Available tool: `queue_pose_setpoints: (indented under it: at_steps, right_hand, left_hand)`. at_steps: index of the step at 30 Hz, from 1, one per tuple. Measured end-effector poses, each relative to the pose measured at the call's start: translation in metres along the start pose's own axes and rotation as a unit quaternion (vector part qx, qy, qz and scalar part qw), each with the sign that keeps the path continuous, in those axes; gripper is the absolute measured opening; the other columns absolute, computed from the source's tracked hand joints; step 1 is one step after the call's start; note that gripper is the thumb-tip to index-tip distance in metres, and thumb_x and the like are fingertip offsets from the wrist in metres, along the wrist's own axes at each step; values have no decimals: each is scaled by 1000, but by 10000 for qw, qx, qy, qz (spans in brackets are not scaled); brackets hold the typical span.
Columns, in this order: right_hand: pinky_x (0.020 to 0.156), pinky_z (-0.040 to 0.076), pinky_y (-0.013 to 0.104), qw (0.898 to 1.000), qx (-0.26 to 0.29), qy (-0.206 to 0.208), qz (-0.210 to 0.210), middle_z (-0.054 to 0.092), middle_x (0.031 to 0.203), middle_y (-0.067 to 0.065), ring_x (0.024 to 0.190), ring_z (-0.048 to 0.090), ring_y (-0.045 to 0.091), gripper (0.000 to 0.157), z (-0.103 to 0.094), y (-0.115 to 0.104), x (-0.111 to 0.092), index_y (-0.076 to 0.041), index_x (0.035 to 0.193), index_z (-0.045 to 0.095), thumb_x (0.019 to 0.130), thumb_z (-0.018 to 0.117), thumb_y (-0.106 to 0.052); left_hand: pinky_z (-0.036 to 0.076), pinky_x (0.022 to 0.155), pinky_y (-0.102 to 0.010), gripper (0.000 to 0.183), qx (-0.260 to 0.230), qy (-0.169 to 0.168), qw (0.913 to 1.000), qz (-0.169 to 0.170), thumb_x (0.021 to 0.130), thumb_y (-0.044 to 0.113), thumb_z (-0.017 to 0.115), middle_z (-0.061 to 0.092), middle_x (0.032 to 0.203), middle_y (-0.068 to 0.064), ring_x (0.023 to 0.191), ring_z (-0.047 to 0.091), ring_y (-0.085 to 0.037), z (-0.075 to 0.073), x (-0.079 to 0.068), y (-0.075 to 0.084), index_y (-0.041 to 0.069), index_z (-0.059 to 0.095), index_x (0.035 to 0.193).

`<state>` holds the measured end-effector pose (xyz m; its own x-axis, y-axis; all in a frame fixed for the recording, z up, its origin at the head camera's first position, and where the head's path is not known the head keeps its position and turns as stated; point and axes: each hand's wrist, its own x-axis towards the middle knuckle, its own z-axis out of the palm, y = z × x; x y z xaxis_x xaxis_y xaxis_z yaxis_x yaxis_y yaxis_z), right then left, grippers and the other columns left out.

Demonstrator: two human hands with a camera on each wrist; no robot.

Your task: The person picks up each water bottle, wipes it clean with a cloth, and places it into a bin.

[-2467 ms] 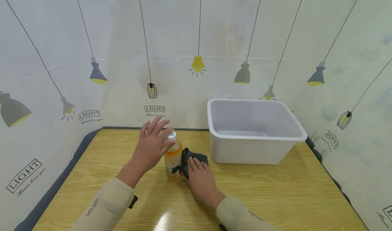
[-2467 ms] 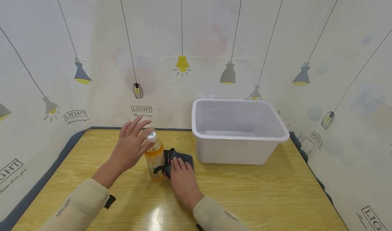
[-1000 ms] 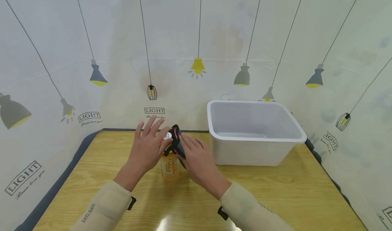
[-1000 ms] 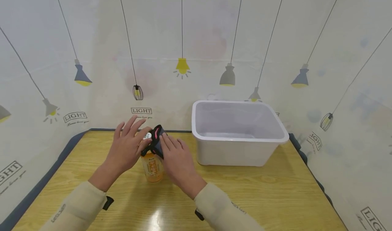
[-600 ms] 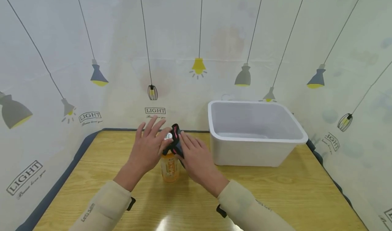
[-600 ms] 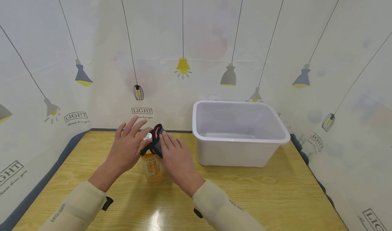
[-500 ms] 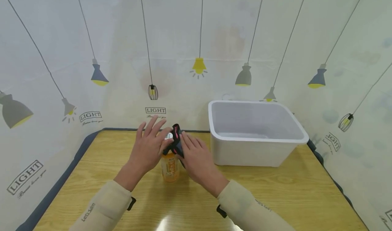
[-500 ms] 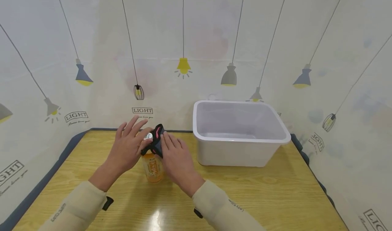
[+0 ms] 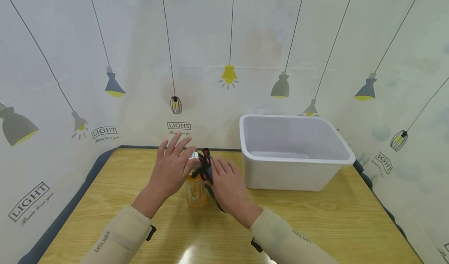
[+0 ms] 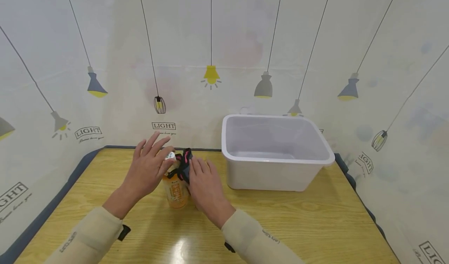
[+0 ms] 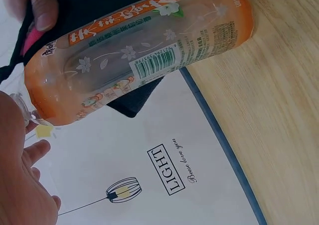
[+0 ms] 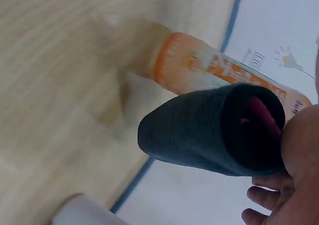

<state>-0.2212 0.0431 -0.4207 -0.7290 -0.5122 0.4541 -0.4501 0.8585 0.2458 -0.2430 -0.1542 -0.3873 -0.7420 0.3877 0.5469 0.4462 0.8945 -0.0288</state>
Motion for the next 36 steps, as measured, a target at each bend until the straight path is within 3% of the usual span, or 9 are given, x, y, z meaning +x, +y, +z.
queue_pose_setpoints:
  at_steps: [6,14,18,26,30,36]
  right_hand:
    - [109,40,35,9958,-361,-843,-37,48,150,0,138,45,16,58,16,-8,-11,-11,141,53,100,42,-52]
    - [115,35,38,9805,-517,-1870,-321,43,153,-4,142,40,15,53,42,-17,-27,-18,142,51,101,41,-50]
    - [115,34,37,9737,-604,-2141,-488,40,155,-5,143,38,14,51,51,-18,-32,-21,143,50,101,44,-48]
    - [114,36,39,9801,114,-1973,-175,43,153,-2,142,41,16,54,50,-14,-32,-16,145,47,102,43,-47]
    - [111,39,39,9871,618,-1472,65,47,150,0,139,45,16,55,42,-10,-27,-12,144,48,102,41,-47]
    - [104,44,34,9950,794,-575,199,53,145,0,133,51,14,53,23,-2,-14,-11,143,49,102,45,-45]
  left_hand:
    - [20,115,-57,65,-72,96,9999,3,102,56,16,44,151,-6,150,20,-28,0,0,0,16,59,129]
    - [20,116,-57,54,-113,60,9999,10,104,52,26,44,151,-6,150,20,-28,1,0,2,16,59,129]
    - [20,116,-57,55,-41,60,10000,16,104,52,25,45,151,-6,150,21,-28,1,0,2,16,59,128]
    - [21,115,-57,51,-55,30,10000,14,104,50,29,44,151,-6,149,22,-29,0,1,3,16,59,128]
    - [21,115,-57,53,-64,45,10000,11,104,51,27,45,150,-6,149,23,-29,1,1,3,16,59,128]
    - [21,116,-57,55,8,1,10000,23,104,53,24,44,151,-5,149,22,-29,-1,0,1,18,57,131]
